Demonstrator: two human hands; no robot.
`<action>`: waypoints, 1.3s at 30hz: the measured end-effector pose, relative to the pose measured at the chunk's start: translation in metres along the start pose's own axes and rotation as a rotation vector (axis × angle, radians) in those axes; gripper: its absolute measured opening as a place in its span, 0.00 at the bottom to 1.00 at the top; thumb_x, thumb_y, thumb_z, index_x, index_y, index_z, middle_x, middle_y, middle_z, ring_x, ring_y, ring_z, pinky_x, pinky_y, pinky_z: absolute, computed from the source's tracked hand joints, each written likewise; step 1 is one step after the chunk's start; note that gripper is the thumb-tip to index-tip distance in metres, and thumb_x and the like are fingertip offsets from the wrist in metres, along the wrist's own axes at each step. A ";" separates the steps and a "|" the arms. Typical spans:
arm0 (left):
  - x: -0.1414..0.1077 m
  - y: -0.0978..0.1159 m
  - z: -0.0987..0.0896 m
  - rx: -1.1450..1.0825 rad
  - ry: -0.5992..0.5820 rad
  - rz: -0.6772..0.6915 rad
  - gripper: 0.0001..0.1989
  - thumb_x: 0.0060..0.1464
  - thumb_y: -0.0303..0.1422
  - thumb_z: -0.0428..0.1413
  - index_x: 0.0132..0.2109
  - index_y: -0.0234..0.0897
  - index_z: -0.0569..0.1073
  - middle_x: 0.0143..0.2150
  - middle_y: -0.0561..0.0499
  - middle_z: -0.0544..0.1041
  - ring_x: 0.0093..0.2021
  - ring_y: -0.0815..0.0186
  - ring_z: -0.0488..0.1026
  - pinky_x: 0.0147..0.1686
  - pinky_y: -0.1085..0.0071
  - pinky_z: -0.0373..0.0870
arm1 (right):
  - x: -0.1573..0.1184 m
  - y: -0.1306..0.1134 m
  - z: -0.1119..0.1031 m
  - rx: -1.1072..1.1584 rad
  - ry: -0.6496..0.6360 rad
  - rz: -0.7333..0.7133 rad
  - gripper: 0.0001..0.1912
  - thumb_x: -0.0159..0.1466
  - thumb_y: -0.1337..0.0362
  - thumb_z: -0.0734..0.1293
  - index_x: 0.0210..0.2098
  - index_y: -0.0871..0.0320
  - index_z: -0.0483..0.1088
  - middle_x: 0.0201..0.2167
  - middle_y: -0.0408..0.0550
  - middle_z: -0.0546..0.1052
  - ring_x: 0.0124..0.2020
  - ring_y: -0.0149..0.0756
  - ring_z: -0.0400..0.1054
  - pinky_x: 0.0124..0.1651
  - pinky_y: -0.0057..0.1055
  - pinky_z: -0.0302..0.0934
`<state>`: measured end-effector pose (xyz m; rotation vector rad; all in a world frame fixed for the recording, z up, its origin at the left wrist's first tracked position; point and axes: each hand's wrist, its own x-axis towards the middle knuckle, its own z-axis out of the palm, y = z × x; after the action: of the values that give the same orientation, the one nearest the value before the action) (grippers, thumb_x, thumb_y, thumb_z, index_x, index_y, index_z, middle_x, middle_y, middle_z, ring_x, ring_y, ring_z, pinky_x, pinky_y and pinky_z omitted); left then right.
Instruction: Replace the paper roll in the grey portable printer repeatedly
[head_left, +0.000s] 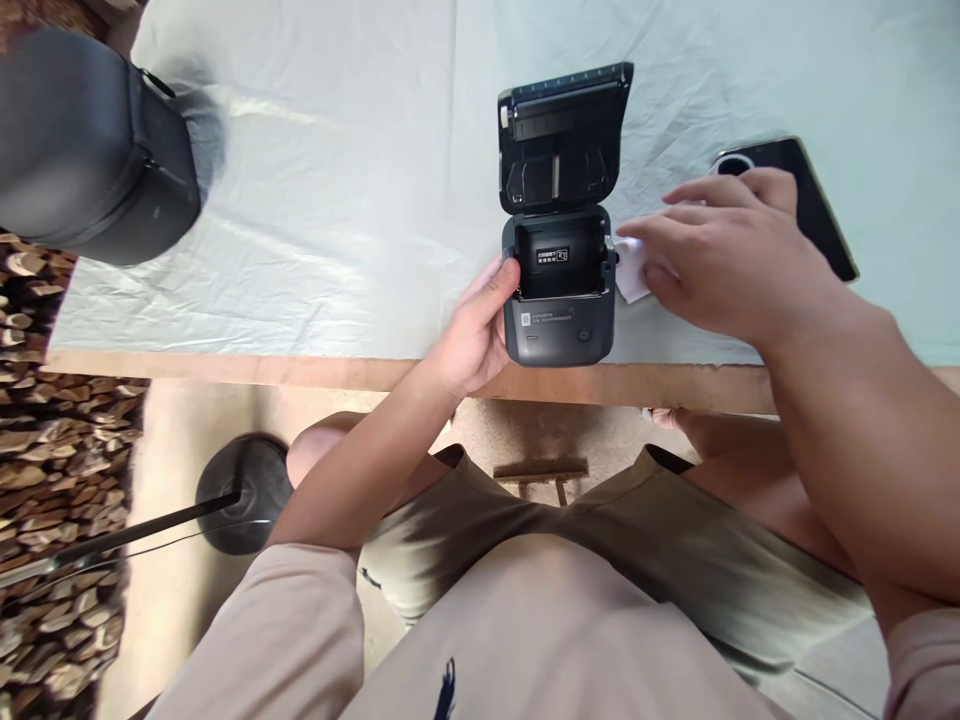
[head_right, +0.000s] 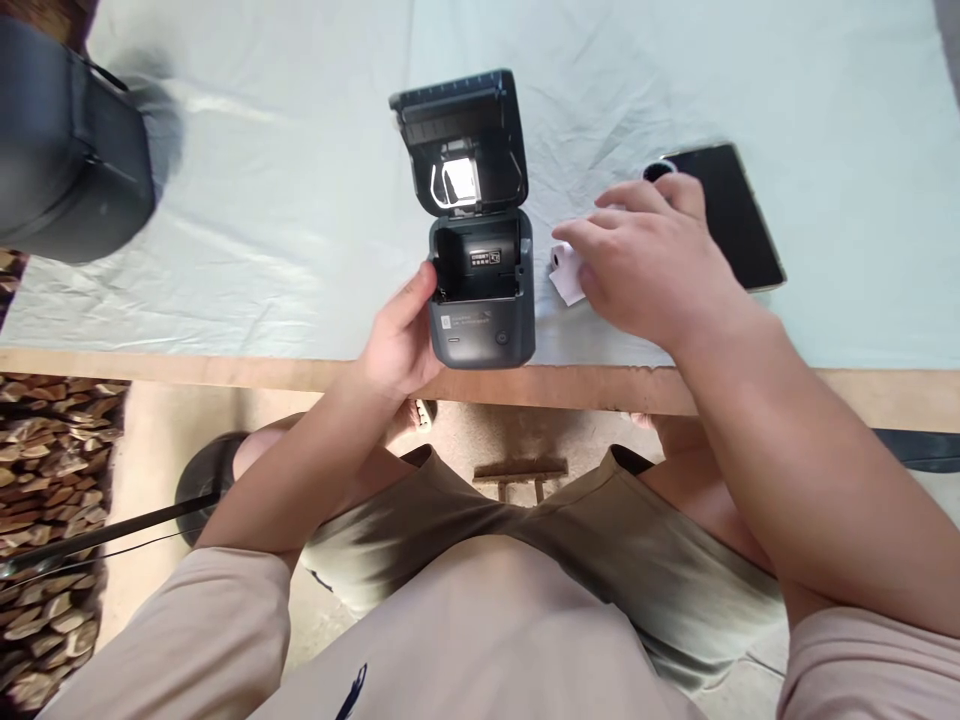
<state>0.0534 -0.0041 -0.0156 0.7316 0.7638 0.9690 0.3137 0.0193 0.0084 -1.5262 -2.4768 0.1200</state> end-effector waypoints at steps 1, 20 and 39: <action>0.000 0.000 0.000 0.002 0.004 -0.003 0.17 0.72 0.48 0.57 0.53 0.42 0.81 0.56 0.49 0.88 0.72 0.50 0.77 0.64 0.55 0.84 | -0.001 0.001 0.001 -0.018 -0.010 -0.011 0.22 0.70 0.64 0.65 0.61 0.51 0.79 0.52 0.59 0.85 0.70 0.63 0.68 0.69 0.65 0.60; -0.001 0.001 0.000 -0.054 -0.035 -0.014 0.18 0.72 0.46 0.58 0.57 0.39 0.82 0.55 0.49 0.88 0.67 0.52 0.82 0.63 0.59 0.84 | -0.002 -0.005 -0.024 0.026 0.042 0.080 0.17 0.64 0.62 0.74 0.52 0.52 0.75 0.47 0.51 0.81 0.44 0.45 0.77 0.47 0.45 0.70; 0.000 -0.001 -0.003 -0.025 -0.034 0.002 0.19 0.70 0.48 0.60 0.56 0.41 0.82 0.56 0.50 0.88 0.70 0.51 0.79 0.64 0.59 0.84 | 0.016 -0.010 -0.007 1.350 0.263 0.456 0.33 0.32 0.70 0.89 0.34 0.53 0.73 0.31 0.42 0.78 0.34 0.38 0.78 0.34 0.36 0.71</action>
<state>0.0511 -0.0037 -0.0180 0.7256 0.7206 0.9646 0.3002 0.0287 0.0199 -1.2103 -1.1732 1.2421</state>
